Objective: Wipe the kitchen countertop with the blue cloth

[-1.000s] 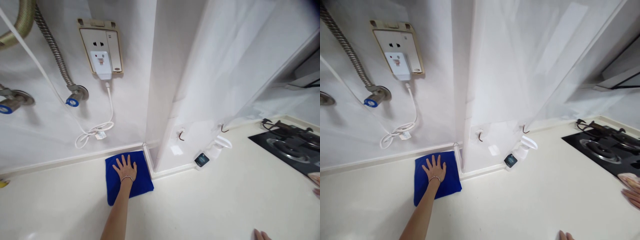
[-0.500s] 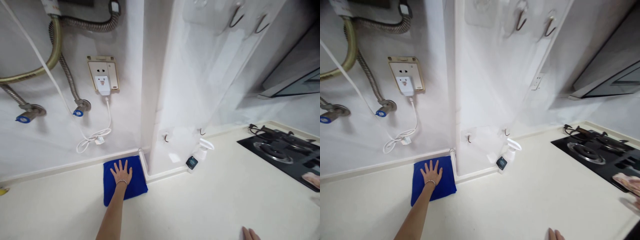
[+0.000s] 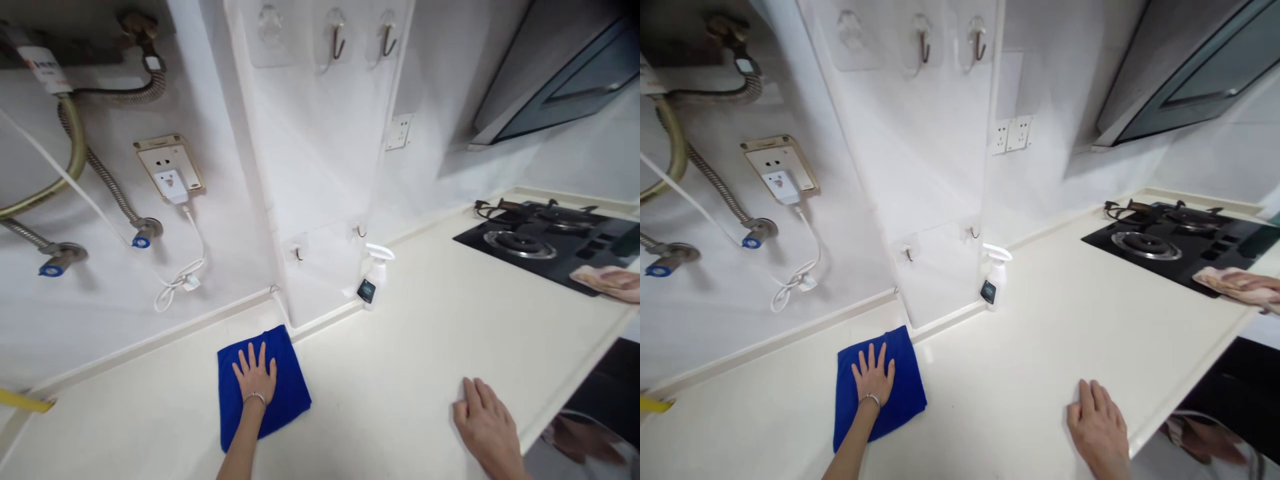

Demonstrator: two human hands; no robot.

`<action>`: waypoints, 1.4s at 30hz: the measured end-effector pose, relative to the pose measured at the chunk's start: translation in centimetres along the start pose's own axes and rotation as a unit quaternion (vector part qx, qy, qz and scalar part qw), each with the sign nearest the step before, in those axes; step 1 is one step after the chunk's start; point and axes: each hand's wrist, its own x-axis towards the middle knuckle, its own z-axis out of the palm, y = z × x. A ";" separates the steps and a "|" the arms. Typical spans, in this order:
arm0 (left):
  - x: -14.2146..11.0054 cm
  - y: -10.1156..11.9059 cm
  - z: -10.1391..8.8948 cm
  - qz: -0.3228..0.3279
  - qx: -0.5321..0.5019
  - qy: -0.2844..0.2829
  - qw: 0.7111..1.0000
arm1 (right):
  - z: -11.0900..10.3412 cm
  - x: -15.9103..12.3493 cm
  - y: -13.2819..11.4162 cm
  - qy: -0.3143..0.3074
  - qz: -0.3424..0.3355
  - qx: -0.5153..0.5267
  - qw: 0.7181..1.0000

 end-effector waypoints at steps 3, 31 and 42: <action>-3.1 0.7 0.0 0.016 0.013 0.008 1.000 | -0.4 0.1 -0.3 -0.001 -0.014 -0.010 1.000; -15.3 26.2 0.3 0.360 -0.210 -0.116 0.902 | -1.5 0.2 -0.8 -0.017 -0.007 -0.008 1.000; -10.1 24.4 0.4 0.376 -0.255 -0.122 0.882 | -1.5 0.6 -1.1 0.000 0.014 0.012 1.000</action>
